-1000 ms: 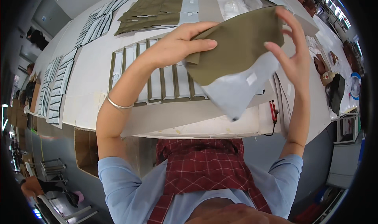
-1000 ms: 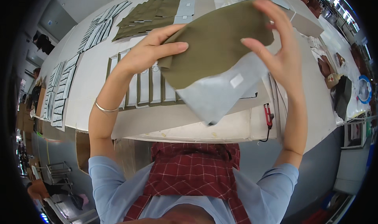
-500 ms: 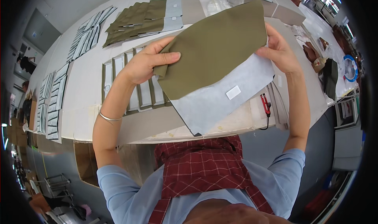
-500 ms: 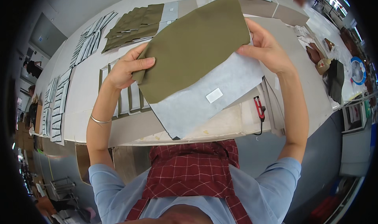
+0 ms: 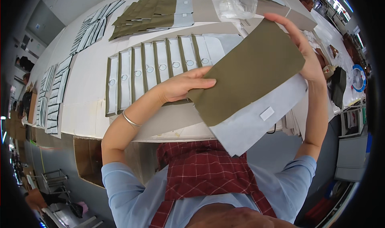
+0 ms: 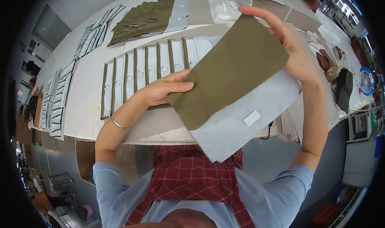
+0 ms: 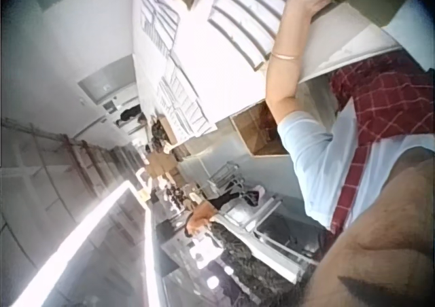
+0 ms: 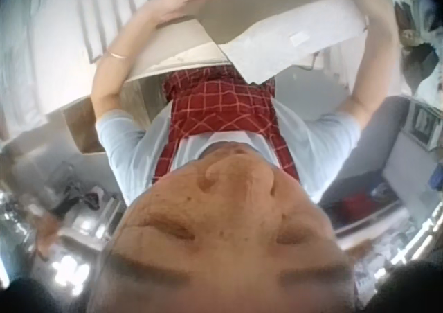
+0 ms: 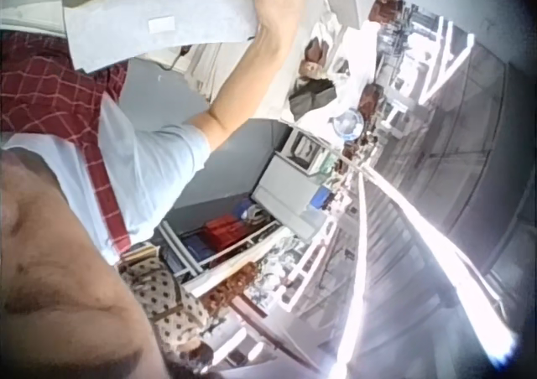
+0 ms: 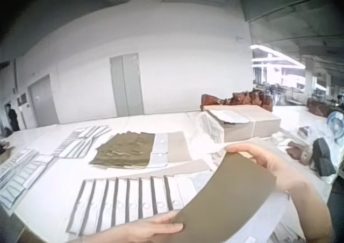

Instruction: The person applies glue from a squeeze bottle onto the edges of olive green fabric pieces and white backing sheets. They then press the fabric onto the backing, fold the edges, and stack the completed units on a white work table.

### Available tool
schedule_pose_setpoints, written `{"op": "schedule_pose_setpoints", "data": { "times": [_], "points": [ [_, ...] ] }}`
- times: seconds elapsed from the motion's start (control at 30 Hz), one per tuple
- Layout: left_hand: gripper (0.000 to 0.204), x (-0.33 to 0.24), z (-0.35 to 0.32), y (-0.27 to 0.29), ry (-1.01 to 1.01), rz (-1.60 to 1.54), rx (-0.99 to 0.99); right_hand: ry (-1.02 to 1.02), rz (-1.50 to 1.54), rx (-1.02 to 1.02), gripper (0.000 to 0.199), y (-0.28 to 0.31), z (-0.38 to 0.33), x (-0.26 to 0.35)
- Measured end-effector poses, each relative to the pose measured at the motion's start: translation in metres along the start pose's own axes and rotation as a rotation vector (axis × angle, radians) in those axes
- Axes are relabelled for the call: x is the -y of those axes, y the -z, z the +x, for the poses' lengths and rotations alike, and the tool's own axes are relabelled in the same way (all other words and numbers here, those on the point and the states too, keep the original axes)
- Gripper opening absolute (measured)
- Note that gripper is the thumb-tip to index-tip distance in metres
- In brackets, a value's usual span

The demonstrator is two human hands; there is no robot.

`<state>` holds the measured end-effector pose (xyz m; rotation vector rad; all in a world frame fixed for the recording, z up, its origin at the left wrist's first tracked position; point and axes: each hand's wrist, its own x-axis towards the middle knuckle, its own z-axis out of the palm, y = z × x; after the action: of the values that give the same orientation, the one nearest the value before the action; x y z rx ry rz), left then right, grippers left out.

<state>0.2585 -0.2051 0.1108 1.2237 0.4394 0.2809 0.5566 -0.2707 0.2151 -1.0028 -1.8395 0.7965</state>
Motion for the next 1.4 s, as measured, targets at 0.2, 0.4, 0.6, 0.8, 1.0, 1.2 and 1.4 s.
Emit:
{"op": "schedule_pose_setpoints", "data": {
  "times": [0.2, 0.4, 0.6, 0.8, 1.0, 1.2, 1.4],
  "points": [
    [0.085, -0.024, 0.014, -0.054, -0.751, 1.244, -0.572, -0.109, -0.137, -0.065, 0.073, 0.0, 0.006, 0.02],
    [0.059, -0.048, 0.048, -0.062, -1.067, 1.307, -0.675, -0.058, 0.009, -0.204, 0.053, -0.035, 0.016, 0.07],
    [0.024, -0.114, 0.016, -0.046, -0.963, 0.683, -0.65, -0.04, -0.384, -0.182, 0.082, 0.027, -0.016, 0.062],
    [0.031, -0.134, 0.026, -0.029, -0.529, 0.48, -0.098, 0.281, -0.298, 0.115, 0.088, 0.074, -0.05, 0.042],
    [0.03, -0.079, 0.064, -0.042, -1.172, 1.123, -0.61, 0.393, -0.076, 0.196, 0.1, 0.054, -0.035, 0.03],
    [0.029, -0.053, 0.017, -0.077, -0.816, 0.892, -0.324, 0.401, -0.091, 0.164, 0.096, 0.055, -0.037, 0.013],
    [0.032, -0.012, 0.012, -0.095, -0.253, 0.384, -0.003, 0.106, -0.198, 0.069, 0.083, 0.053, -0.047, 0.013]
  ]
}}
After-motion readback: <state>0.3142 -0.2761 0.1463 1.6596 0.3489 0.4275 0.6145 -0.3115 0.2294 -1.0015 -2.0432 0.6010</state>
